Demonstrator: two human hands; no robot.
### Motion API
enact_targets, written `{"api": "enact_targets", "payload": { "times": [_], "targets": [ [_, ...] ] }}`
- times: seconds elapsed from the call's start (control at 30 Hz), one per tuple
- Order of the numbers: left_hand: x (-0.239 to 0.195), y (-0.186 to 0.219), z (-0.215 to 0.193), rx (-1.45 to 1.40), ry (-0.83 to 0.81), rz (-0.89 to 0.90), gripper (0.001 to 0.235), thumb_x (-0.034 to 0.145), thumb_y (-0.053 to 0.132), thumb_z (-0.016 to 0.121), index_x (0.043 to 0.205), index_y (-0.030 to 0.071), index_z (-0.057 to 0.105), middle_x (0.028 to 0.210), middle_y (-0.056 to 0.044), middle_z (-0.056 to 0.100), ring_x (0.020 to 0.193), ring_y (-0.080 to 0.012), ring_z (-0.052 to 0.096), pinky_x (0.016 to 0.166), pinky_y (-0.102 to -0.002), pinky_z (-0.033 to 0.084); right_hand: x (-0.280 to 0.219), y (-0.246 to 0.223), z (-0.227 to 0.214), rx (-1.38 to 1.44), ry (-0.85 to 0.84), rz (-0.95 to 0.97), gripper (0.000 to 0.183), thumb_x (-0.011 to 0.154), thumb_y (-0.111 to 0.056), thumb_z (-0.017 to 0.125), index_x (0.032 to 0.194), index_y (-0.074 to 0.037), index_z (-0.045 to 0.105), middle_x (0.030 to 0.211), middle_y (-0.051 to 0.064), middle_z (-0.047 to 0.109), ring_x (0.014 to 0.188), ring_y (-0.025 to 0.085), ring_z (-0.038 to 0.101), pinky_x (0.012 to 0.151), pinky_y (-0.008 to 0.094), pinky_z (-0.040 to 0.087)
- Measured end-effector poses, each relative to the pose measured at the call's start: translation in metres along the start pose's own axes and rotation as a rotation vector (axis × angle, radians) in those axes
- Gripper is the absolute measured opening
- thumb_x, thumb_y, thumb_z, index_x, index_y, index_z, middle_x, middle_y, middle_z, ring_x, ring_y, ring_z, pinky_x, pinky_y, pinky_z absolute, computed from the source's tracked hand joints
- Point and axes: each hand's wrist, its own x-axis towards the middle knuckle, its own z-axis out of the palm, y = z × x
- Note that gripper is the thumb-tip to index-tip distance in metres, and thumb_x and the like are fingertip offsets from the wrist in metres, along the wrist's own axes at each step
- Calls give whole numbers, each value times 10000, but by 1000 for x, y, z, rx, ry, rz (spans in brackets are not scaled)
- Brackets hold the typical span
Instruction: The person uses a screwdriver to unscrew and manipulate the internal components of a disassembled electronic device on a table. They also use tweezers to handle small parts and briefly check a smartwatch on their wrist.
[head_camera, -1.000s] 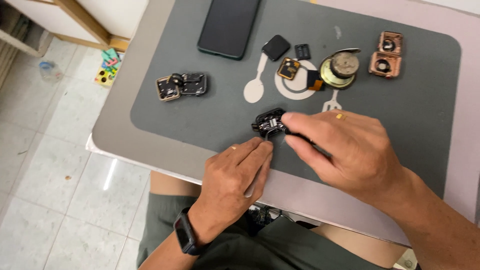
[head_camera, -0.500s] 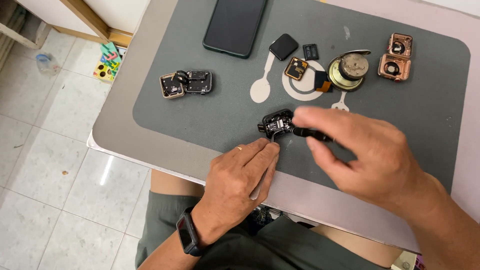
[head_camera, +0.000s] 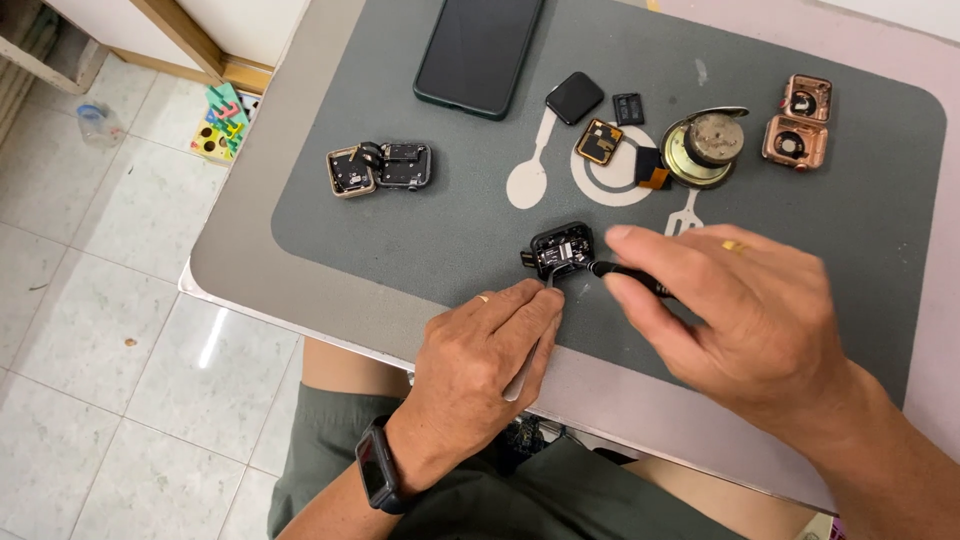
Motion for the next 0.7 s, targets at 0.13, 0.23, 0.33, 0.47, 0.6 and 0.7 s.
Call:
{"api": "enact_targets", "payload": {
  "times": [0.13,0.23,0.33,0.47,0.6,0.7],
  "targets": [
    [1,0,-1,-21,-6,4,137,999,-5,657,1130,-40,682,1084,-167,723,895,-271,728,786,-362,597,11,-8,-6,197,-106,-22,322,933,162,657,1241,76,617,1168,193,746,994,268,761,899,362,615],
    [2,0,-2,-28,3,-1,140,1002,-8,637,1132,-31,685,1094,-151,724,876,-263,726,765,-350,598,5,-4,-2,51,-28,-64,226,965,20,792,1163,50,687,1012,119,765,781,229,713,823,432,638],
    [3,0,-2,-17,14,3,129,1000,-9,660,1123,-34,688,1068,-165,731,889,-267,733,762,-353,605,2,1,-3,0,-1,-28,236,975,-26,827,1150,63,696,952,119,732,757,259,674,794,446,640],
    [-1,-1,0,-32,1,2,153,996,-6,669,1146,-34,682,1100,-165,726,933,-273,734,795,-357,607,7,-4,-3,117,-66,-15,256,978,89,711,1223,86,636,1012,154,712,825,267,666,808,395,584],
    [0,-1,0,-26,9,-1,154,997,6,663,1146,-23,689,1099,-167,736,952,-274,743,820,-362,612,-3,4,0,-49,-20,-39,239,1007,-97,815,1165,40,699,860,98,693,685,242,610,716,399,585],
    [-1,-2,1,-29,4,-4,161,995,0,661,1153,-18,682,1108,-158,729,936,-271,737,803,-355,606,9,-2,-7,167,-77,-24,326,941,124,714,1255,94,629,1164,201,754,990,281,770,942,399,637]
  ]
}}
